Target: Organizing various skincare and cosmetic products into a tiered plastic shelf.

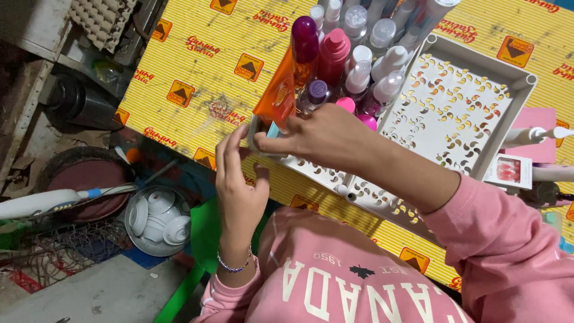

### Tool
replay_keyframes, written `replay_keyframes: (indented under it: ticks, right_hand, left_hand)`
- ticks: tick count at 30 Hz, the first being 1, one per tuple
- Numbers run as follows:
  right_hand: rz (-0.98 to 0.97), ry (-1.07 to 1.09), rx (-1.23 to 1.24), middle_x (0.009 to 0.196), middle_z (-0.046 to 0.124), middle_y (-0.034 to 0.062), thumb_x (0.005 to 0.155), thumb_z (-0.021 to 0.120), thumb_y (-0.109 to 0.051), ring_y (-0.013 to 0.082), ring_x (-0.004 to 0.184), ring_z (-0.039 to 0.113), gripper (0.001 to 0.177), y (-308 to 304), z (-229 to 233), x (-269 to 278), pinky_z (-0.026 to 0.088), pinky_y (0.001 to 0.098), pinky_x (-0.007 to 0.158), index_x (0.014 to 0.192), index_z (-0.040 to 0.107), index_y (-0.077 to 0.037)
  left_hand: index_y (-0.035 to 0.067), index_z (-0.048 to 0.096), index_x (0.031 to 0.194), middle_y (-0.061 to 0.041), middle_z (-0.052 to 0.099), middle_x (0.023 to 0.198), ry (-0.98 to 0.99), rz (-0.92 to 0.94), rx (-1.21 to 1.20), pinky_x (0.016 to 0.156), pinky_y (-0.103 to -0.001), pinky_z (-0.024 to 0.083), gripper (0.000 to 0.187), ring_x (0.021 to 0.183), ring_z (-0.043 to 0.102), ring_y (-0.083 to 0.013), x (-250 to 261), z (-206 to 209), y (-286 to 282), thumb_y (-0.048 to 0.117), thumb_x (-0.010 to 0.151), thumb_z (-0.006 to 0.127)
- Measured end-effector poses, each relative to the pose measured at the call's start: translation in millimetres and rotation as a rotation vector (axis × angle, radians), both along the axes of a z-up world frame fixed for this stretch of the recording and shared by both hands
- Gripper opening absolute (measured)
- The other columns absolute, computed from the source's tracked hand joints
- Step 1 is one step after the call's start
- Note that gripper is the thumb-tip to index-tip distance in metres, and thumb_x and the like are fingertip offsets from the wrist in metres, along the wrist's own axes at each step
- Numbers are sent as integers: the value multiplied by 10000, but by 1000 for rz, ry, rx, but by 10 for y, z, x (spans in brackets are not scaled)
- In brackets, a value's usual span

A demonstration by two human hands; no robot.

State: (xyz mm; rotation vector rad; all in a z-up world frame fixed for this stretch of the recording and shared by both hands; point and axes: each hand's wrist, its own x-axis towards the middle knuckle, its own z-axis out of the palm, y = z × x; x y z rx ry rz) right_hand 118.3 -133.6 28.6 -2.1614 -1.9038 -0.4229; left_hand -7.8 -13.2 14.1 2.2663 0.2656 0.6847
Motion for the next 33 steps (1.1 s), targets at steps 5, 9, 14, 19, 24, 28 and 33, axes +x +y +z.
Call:
replay_keyframes:
  ticks: [5, 9, 14, 19, 24, 28, 33]
  right_hand:
    - [-13, -25, 52, 651, 564, 52, 781, 531, -86, 198, 421, 574, 499, -42, 62, -5, 461, 289, 434, 1199, 445, -345]
    - [-4, -65, 98, 631, 571, 35, 792, 539, -111, 177, 449, 585, 474, -57, 141, -41, 476, 281, 480, 1196, 459, -345]
    - [-72, -118, 197, 628, 560, 13, 812, 538, -257, 155, 517, 590, 279, -148, 58, -101, 472, 275, 572, 1084, 504, -307]
    - [-97, -127, 262, 650, 561, -1, 834, 528, -339, 152, 594, 588, 160, -132, -156, -86, 456, 289, 621, 966, 533, -248]
    - [-17, -149, 328, 607, 535, 11, 874, 489, -274, 165, 582, 572, 129, -140, -242, -52, 443, 286, 640, 878, 515, -148]
    - [117, -155, 319, 588, 542, 39, 866, 482, -180, 190, 562, 575, 87, -173, -193, -108, 453, 304, 662, 880, 520, -104]
    - [169, -232, 399, 586, 488, 89, 837, 481, -92, 234, 566, 547, 61, -58, -237, -221, 452, 326, 697, 870, 523, -64]
  left_hand:
    - [12, 416, 1223, -133, 423, 1110, -122, 51, 10, 783, -303, 482, 613, 928, 509, -259, -17, -30, -18, -67, 618, 483]
    - [8, 413, 1219, -129, 408, 1128, -151, 97, 43, 763, -288, 475, 589, 902, 491, -229, -42, 2, -80, -46, 636, 482]
    - [-25, 437, 1188, -162, 413, 1137, -210, 145, 133, 817, -328, 440, 532, 993, 462, -289, 3, 32, -248, -21, 661, 513]
    - [25, 549, 1090, -145, 447, 1108, -209, 202, 312, 895, -433, 361, 386, 1035, 437, -338, 83, -119, -295, 115, 720, 617]
    - [59, 586, 1016, -149, 423, 1114, -251, 171, 347, 860, -415, 370, 274, 1032, 415, -339, 128, -103, -410, 121, 750, 611]
    - [87, 600, 1016, -133, 432, 1111, -285, 202, 326, 863, -382, 359, 249, 995, 403, -305, 83, -164, -377, 129, 783, 525]
    - [42, 591, 1026, -153, 454, 1107, -356, 203, 185, 877, -377, 383, 251, 1009, 450, -305, 74, -236, -286, 128, 807, 502]
